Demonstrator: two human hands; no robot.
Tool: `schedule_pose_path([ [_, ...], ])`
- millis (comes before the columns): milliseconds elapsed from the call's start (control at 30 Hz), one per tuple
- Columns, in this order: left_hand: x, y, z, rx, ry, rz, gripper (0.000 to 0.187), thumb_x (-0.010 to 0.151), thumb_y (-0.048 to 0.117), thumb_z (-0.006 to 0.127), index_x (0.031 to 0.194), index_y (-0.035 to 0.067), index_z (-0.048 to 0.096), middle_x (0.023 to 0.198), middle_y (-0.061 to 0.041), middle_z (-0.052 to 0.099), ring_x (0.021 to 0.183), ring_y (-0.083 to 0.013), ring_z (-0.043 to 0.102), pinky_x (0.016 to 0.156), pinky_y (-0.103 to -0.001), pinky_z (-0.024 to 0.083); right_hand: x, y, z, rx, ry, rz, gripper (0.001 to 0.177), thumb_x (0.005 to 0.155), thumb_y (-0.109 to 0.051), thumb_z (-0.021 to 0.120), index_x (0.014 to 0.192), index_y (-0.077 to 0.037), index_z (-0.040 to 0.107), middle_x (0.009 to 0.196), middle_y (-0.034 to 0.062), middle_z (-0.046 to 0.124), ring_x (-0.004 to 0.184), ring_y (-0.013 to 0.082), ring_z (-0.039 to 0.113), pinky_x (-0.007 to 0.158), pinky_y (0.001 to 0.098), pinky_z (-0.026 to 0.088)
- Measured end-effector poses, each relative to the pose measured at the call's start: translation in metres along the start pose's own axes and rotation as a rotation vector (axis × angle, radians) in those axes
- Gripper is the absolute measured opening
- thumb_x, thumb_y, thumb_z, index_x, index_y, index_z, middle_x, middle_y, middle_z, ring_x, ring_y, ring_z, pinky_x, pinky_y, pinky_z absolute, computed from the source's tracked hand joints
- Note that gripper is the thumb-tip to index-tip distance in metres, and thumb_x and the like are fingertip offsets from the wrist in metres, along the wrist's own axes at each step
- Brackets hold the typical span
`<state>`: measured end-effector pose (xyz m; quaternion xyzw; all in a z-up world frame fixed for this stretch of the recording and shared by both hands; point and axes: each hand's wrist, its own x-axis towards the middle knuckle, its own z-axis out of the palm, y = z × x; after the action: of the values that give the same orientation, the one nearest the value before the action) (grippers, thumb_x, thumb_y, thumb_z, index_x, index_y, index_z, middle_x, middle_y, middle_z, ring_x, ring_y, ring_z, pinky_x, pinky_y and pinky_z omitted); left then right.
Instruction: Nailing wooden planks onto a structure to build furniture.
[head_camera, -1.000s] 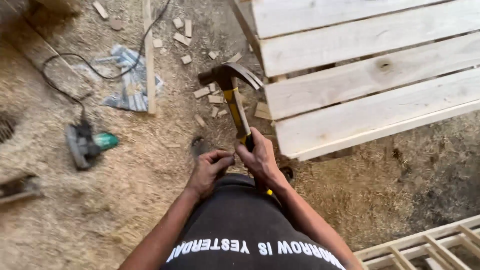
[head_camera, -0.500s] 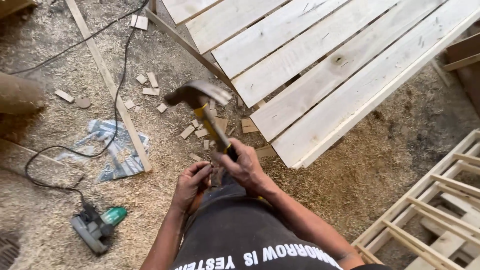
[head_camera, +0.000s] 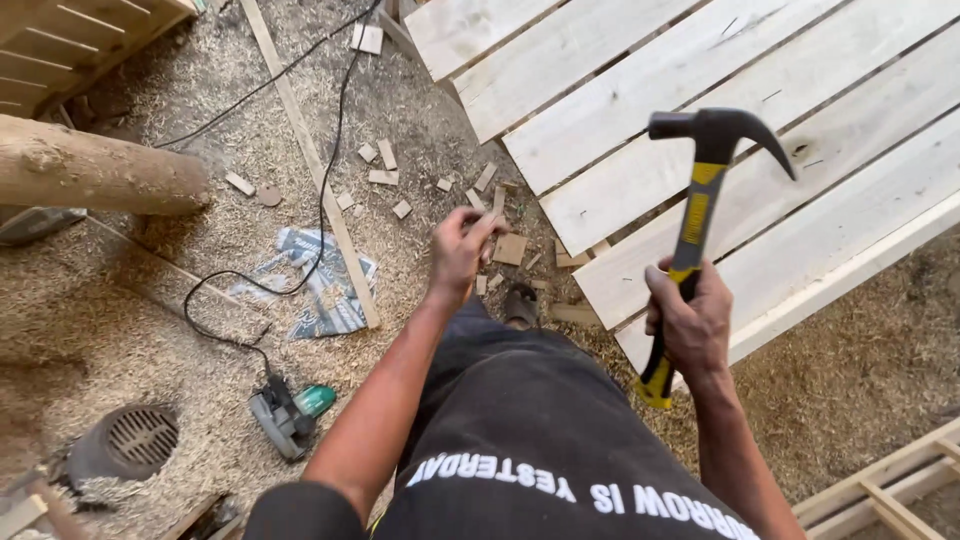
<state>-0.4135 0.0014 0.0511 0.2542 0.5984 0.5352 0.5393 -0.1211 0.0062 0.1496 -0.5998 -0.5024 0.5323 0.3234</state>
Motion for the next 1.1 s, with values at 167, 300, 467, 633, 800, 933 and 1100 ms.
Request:
schedule_pose_path([
  [167, 0.098, -0.027, 0.014, 0.438, -0.059, 0.349, 0.019, 0.100, 0.027, 0.071, 0.096, 0.008, 0.075, 0.092, -0.005, 0.076, 0.073, -0.0081, 0.068, 0.058, -0.021, 0.060, -0.007, 0.004, 0.014, -0.077, 0.086, 0.088, 0.016, 0.100, -0.019, 0.063, 0.107, -0.005, 0.058, 0.067, 0.0017, 0.058, 0.052, 0.0107, 0.056, 0.045, 0.0262, 0.053],
  [300, 0.138, -0.006, 0.031, 0.607, -0.180, 0.492, 0.016, 0.100, 0.021, 0.069, 0.099, 0.008, 0.079, 0.090, -0.009, 0.078, 0.073, -0.0156, 0.072, 0.060, -0.027, 0.061, -0.018, 0.014, 0.040, -0.110, 0.163, 0.133, 0.018, 0.099, -0.018, 0.063, 0.109, -0.003, 0.061, 0.066, 0.0040, 0.059, 0.052, 0.0120, 0.057, 0.045, 0.0279, 0.051],
  [467, 0.173, -0.015, 0.033, 0.765, -0.366, 0.612, 0.015, 0.104, 0.017, 0.064, 0.103, 0.007, 0.075, 0.089, -0.010, 0.079, 0.070, -0.0163, 0.075, 0.061, -0.028, 0.064, -0.013, -0.007, 0.065, -0.103, 0.167, 0.086, 0.019, 0.101, -0.018, 0.060, 0.110, -0.001, 0.060, 0.072, 0.0035, 0.066, 0.058, 0.0109, 0.064, 0.048, 0.0266, 0.057],
  [633, 0.174, -0.021, 0.029, 0.589, -0.285, 0.681, 0.015, 0.104, 0.018, 0.064, 0.106, 0.007, 0.074, 0.093, -0.010, 0.078, 0.080, -0.0191, 0.078, 0.069, -0.029, 0.066, -0.008, -0.026, 0.079, -0.128, 0.214, -0.005, 0.019, 0.104, -0.020, 0.059, 0.111, -0.001, 0.060, 0.067, 0.0038, 0.062, 0.053, 0.0098, 0.062, 0.045, 0.0252, 0.055],
  [800, 0.168, -0.016, 0.031, 0.640, -0.241, 0.708, 0.014, 0.103, 0.019, 0.066, 0.106, 0.007, 0.073, 0.093, -0.011, 0.078, 0.082, -0.0205, 0.077, 0.071, -0.032, 0.064, 0.007, -0.036, 0.083, -0.220, 0.253, -0.262, 0.018, 0.108, -0.020, 0.057, 0.111, -0.002, 0.056, 0.066, 0.0008, 0.058, 0.054, 0.0085, 0.060, 0.047, 0.0243, 0.052],
  [933, 0.168, -0.011, 0.029, 0.676, -0.313, 0.676, 0.015, 0.101, 0.020, 0.068, 0.107, 0.008, 0.074, 0.093, -0.010, 0.077, 0.079, -0.0200, 0.076, 0.066, -0.031, 0.063, 0.030, 0.012, 0.090, -0.376, 0.227, -0.329, 0.021, 0.110, -0.024, 0.055, 0.104, -0.004, 0.052, 0.064, -0.0001, 0.050, 0.049, 0.0081, 0.052, 0.043, 0.0259, 0.047],
  [1100, 0.172, -0.017, 0.028, 0.708, -0.337, 0.715, 0.014, 0.101, 0.020, 0.068, 0.106, 0.009, 0.075, 0.094, -0.008, 0.078, 0.077, -0.0182, 0.075, 0.064, -0.029, 0.064, 0.053, 0.012, 0.096, -0.597, 0.045, 0.081, 0.026, 0.107, -0.031, 0.052, 0.102, -0.006, 0.053, 0.060, 0.0014, 0.050, 0.041, 0.0127, 0.046, 0.033, 0.0314, 0.045],
])
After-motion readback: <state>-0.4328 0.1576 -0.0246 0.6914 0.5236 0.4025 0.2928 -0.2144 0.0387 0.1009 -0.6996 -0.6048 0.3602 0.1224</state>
